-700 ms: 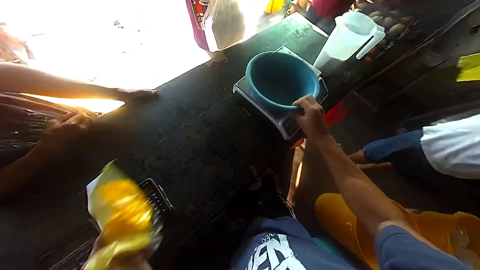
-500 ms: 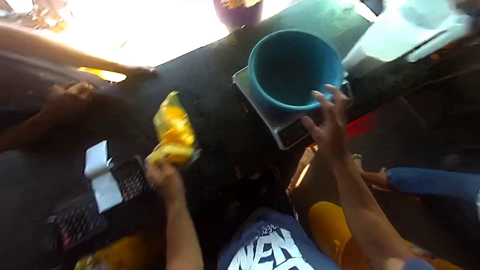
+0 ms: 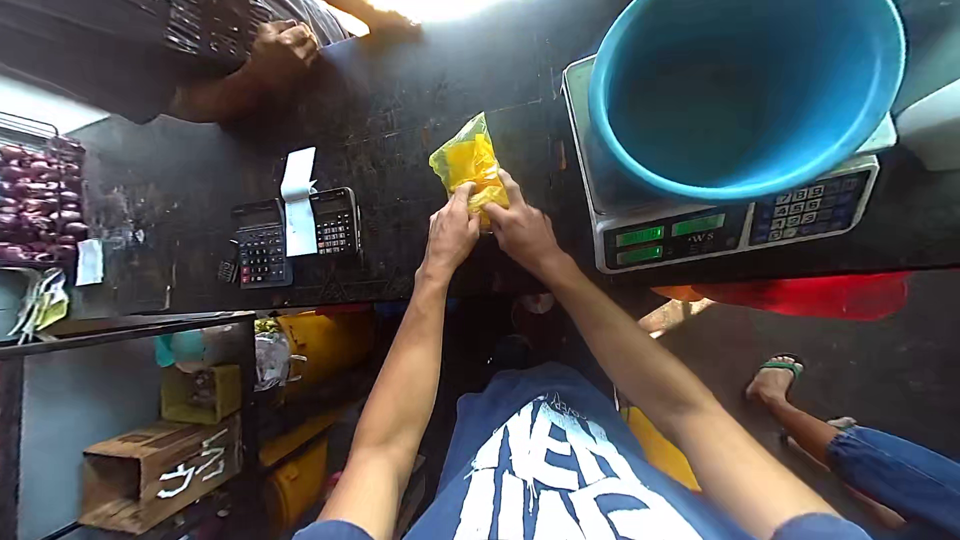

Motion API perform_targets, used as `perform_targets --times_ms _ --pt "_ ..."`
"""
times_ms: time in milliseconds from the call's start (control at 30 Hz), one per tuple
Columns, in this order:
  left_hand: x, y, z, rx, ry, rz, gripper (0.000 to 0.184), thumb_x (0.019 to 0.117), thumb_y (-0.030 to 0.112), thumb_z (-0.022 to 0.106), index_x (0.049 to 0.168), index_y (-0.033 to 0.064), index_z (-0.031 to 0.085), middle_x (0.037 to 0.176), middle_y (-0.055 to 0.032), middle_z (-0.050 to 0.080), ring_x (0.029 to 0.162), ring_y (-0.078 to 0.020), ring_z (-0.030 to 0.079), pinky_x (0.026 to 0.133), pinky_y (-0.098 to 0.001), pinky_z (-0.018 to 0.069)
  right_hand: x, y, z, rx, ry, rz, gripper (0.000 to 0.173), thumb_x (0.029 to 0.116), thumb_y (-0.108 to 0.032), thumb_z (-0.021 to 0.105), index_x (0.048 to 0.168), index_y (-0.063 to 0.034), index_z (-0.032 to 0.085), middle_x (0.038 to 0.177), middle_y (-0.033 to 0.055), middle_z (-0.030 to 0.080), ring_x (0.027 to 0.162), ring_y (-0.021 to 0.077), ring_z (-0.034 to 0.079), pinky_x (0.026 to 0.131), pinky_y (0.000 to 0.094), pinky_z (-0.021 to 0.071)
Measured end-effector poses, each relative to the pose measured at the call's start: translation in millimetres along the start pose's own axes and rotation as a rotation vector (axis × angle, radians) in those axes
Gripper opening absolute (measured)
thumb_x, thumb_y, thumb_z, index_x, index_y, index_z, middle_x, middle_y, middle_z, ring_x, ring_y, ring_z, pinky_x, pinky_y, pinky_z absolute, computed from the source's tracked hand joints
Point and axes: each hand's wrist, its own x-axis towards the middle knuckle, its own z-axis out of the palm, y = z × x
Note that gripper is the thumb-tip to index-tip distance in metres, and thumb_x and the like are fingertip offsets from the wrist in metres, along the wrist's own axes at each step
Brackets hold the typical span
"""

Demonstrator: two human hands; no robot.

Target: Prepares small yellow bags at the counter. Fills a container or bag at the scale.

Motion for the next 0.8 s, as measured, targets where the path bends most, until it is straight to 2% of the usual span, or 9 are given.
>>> perform_targets --times_ms 67,167,267,367,467,533,600,700,800 --pt "5.7 -3.0 -4.6 -0.044 -0.020 -0.066 0.047 0.1021 0.010 0.046 0.149 0.0107 0.047 0.107 -0.0220 0.071 0.097 -0.0401 0.071 0.085 -0.0608 0.0538 23.0 0.6 -1.1 -0.055 -0.006 0.002 0.028 0.1024 -0.019 0.052 0.121 -0.0221 0.073 0.158 0.0068 0.046 0.086 0.0342 0.072 0.066 0.0546 0.0592" --pt "4.2 -15.8 -7.0 -0.160 -0.018 -0.098 0.044 0.1040 0.013 0.043 0.148 0.0142 0.049 0.104 -0.0203 0.072 0.094 -0.0384 0.071 0.082 -0.0600 0.0549 28.6 -5.8 -4.7 -0.068 -0.047 0.017 0.028 0.1046 -0.023 0.049 0.119 -0.0193 0.073 0.149 0.0057 0.054 0.089 0.0331 0.072 0.068 0.0557 0.0588" --pt "3.5 -30.3 -5.9 -0.236 -0.009 -0.057 0.044 0.1024 0.012 0.045 0.146 0.0150 0.052 0.105 -0.0192 0.072 0.093 -0.0367 0.071 0.080 -0.0595 0.0547 26.1 -5.7 0.6 -0.051 -0.075 -0.010 0.024 0.1023 -0.027 0.058 0.119 -0.0205 0.073 0.152 0.0081 0.050 0.091 0.0314 0.071 0.071 0.0538 0.0604" --pt "4.4 -39.0 -4.9 -0.305 -0.042 -0.038 0.044 0.1021 0.012 0.048 0.146 0.0158 0.053 0.106 -0.0183 0.072 0.094 -0.0361 0.071 0.082 -0.0590 0.0546 18.3 -8.3 5.9 -0.035 -0.069 -0.006 0.026 0.0983 -0.028 0.067 0.123 -0.0210 0.071 0.160 0.0119 0.039 0.087 0.0314 0.072 0.071 0.0518 0.0615" --pt "5.1 -45.4 -4.9 -0.342 -0.084 -0.016 0.045 0.1013 0.011 0.048 0.145 0.0168 0.053 0.109 -0.0167 0.072 0.096 -0.0348 0.071 0.084 -0.0581 0.0549 10.4 -12.1 13.7 -0.038 -0.037 0.012 0.028 0.0958 -0.026 0.071 0.123 -0.0191 0.069 0.164 0.0144 0.031 0.090 0.0310 0.072 0.073 0.0497 0.0623" --pt "5.4 -47.9 -4.0 -0.362 -0.101 -0.005 0.045 0.1000 0.010 0.048 0.144 0.0170 0.055 0.106 -0.0172 0.072 0.094 -0.0354 0.070 0.081 -0.0589 0.0540 6.0 -11.9 20.7 -0.014 0.031 0.005 0.024 0.0957 -0.023 0.071 0.118 -0.0148 0.069 0.161 0.0171 0.033 0.094 0.0313 0.072 0.075 0.0478 0.0627" --pt "5.6 -50.0 -3.9 -0.367 -0.113 0.009 0.044 0.1008 0.010 0.049 0.144 0.0171 0.055 0.107 -0.0168 0.072 0.095 -0.0349 0.071 0.083 -0.0582 0.0547 2.9 -13.9 25.1 -0.001 0.104 0.002 0.019 0.0983 -0.020 0.066 0.115 -0.0125 0.071 0.157 0.0178 0.040 0.093 0.0304 0.072 0.074 0.0460 0.0625" --pt "4.1 -51.9 -3.9 -0.358 -0.109 0.041 0.043 0.1012 0.009 0.049 0.143 0.0159 0.056 0.103 -0.0168 0.073 0.093 -0.0342 0.071 0.082 -0.0563 0.0553 4.2 -21.0 28.9 -0.073 0.121 0.021 0.020 0.1027 -0.021 0.059 0.117 -0.0171 0.073 0.158 0.0139 0.043 0.084 0.0293 0.072 0.068 0.0466 0.0617" --pt "4.3 -52.6 -5.1 -0.331 -0.119 0.065 0.043 0.1013 0.009 0.049 0.143 0.0170 0.056 0.102 -0.0168 0.073 0.091 -0.0346 0.071 0.081 -0.0565 0.0552 9.9 -26.0 30.3 -0.164 0.097 0.054 0.019 0.1029 -0.024 0.058 0.111 -0.0185 0.074 0.158 0.0108 0.044 0.076 0.0296 0.072 0.062 0.0482 0.0607"
